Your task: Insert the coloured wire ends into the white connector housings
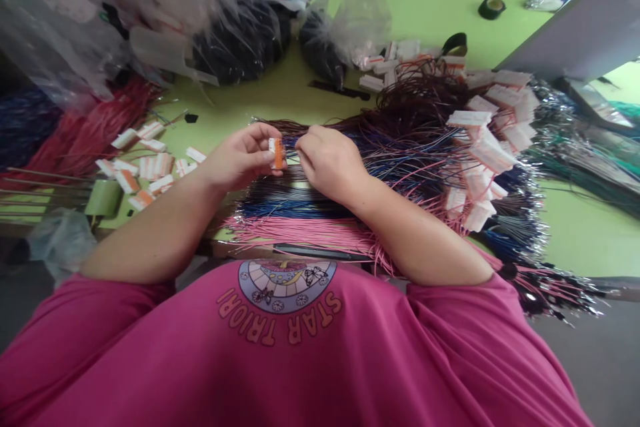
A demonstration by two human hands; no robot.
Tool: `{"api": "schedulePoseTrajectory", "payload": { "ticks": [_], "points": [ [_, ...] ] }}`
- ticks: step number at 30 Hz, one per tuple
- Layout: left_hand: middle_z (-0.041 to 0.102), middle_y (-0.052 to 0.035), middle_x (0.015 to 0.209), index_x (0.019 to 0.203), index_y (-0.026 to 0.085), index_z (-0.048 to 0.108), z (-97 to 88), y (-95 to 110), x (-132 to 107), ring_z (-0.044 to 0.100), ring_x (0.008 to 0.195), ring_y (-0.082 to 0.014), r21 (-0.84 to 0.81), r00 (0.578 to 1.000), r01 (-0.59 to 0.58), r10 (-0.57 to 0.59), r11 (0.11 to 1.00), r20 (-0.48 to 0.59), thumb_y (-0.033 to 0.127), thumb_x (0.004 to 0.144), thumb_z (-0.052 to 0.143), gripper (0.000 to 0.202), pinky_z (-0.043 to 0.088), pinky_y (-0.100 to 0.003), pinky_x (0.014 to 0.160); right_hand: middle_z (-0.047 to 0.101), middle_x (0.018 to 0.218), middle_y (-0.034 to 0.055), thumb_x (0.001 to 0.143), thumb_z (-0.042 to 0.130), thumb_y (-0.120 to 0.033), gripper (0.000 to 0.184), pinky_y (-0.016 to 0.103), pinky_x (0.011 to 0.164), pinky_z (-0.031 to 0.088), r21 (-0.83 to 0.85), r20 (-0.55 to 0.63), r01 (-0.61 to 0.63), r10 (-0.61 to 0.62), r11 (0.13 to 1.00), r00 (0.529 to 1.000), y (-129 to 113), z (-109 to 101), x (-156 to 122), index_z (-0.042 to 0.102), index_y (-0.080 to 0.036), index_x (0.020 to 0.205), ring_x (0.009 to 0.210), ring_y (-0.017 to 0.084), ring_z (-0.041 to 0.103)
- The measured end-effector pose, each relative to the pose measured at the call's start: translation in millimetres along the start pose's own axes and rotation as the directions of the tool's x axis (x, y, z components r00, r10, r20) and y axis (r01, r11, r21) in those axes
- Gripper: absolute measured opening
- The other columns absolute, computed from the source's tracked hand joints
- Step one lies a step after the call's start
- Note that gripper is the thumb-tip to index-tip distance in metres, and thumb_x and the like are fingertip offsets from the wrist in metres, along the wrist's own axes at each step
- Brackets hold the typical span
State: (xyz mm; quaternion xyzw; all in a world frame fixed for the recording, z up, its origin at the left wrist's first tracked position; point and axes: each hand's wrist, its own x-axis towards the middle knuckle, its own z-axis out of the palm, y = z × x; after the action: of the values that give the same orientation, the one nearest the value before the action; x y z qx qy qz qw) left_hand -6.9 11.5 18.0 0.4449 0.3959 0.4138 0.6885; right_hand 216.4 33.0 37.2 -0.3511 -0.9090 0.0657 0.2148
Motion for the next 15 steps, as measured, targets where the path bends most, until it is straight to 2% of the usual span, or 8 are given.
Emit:
{"api": "schedulePoseTrajectory", "payload": {
  "ticks": [6, 10, 15],
  "points": [
    [0.067, 0.0028, 0.084, 0.106, 0.021, 0.056, 1.4, -4, 1, 0.070, 0.073, -0.0118, 0.077, 0.999, -0.047, 0.047, 0.996, 0.001, 0.028, 0.075, 0.089, 0.046, 0.061, -0.026, 0.067, 0.071, 0.092, 0.0118, 0.103, 0.043, -0.024, 0.036, 0.034, 0.074, 0.038, -0.054, 0.073, -0.078, 0.082, 0.995, 0.994, -7, 1, 1, 0.076, -0.013, 0.097, 0.080, 0.020, 0.058],
    [0.069, 0.0017, 0.084, 0.106, 0.021, 0.057, -1.9, -11, 4, 0.071, 0.073, -0.0132, 0.165, 0.993, -0.117, 0.120, 0.979, -0.006, 0.036, 0.076, 0.091, 0.048, 0.060, -0.027, 0.066, 0.072, 0.092, 0.0103, 0.101, 0.046, -0.024, 0.031, 0.033, 0.078, 0.041, 0.085, 0.104, -0.091, 0.082, 0.992, 0.991, -8, 4, 3, 0.076, -0.015, 0.098, 0.084, 0.021, 0.061],
    [0.071, 0.0010, 0.083, 0.106, 0.022, 0.058, -4.1, -12, 4, 0.073, 0.073, -0.0151, 0.212, 0.989, -0.141, 0.146, 0.967, -0.009, 0.043, 0.074, 0.092, 0.051, 0.062, -0.029, 0.065, 0.073, 0.090, 0.0082, 0.097, 0.049, -0.022, 0.027, 0.032, 0.081, 0.043, 0.261, 0.032, -0.093, 0.087, 0.961, 0.996, -4, 10, 4, 0.075, -0.016, 0.093, 0.085, 0.020, 0.062]
  ]
}}
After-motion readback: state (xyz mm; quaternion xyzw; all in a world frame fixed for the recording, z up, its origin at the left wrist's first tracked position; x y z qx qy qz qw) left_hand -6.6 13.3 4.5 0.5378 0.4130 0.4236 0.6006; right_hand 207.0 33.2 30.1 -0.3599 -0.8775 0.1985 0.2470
